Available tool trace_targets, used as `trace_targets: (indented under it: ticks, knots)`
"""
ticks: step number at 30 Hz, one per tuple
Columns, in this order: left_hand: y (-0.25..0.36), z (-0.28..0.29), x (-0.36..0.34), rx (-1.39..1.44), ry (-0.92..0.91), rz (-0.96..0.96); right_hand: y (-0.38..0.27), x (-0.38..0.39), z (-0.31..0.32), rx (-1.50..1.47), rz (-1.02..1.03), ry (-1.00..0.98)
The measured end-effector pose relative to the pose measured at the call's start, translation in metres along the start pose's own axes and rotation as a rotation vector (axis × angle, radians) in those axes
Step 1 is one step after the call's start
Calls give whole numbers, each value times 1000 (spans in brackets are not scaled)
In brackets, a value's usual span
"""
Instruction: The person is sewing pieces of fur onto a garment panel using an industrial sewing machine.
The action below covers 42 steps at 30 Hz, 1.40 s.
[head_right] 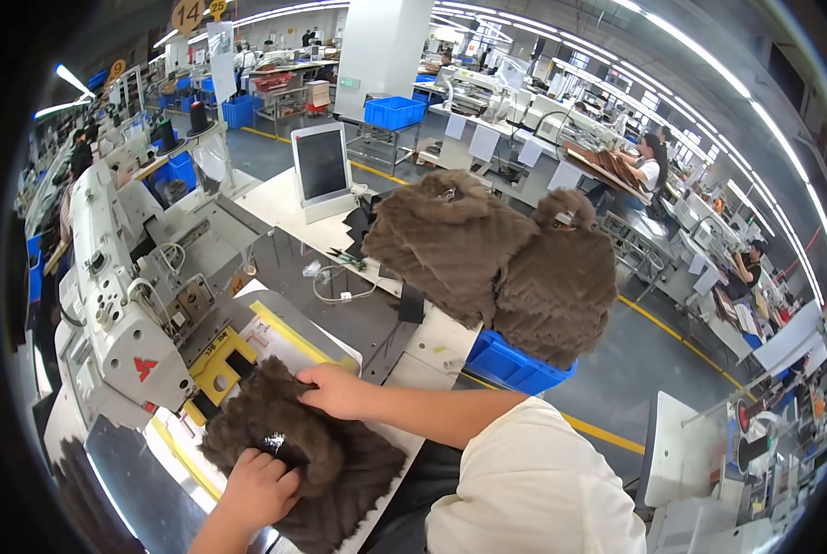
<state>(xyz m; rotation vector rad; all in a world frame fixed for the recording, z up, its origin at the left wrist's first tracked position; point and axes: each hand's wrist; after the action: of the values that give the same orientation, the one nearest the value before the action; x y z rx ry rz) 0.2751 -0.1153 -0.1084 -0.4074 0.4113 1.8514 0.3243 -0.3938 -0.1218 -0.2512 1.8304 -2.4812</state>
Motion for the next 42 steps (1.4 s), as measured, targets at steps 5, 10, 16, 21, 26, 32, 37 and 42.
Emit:
trace_targets:
  ticks: [5, 10, 16, 21, 26, 32, 37, 42]
  knots:
    - [9, 1, -7, -45, 235, 46, -25, 5, 26, 121, 360, 293]
    - [6, -6, -4, -48, 389, 161, -106, 11, 120, 343, 528, 563]
    - [-3, -11, -1, -64, 362, 208, -206, -32, 323, 557, 227, 624]
    - [-11, -15, 6, -71, 333, 239, -170, -68, 414, 1341, 43, 788]
    - [-17, -17, 11, -64, 292, 307, -63, -86, 356, 1286, -107, 626]
    - [-25, -20, 11, -51, 303, 361, -107, -63, 319, 1387, -181, 767]
    - [-32, -21, 11, -11, 296, 421, -119, -70, 320, 1370, -165, 764]
    - [-34, -22, 11, -25, 319, 433, -124, -74, 291, 1443, -2, 834]
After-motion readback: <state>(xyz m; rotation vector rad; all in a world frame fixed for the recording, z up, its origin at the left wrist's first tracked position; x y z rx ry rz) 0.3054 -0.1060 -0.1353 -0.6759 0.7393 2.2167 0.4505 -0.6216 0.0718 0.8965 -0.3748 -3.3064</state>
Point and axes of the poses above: each hand's wrist, its own x-axis away from the middle knuckle, its own z-axis out of the back of the hand, y = z × x, and after that the axes turned 14 degrees about y, right-handed
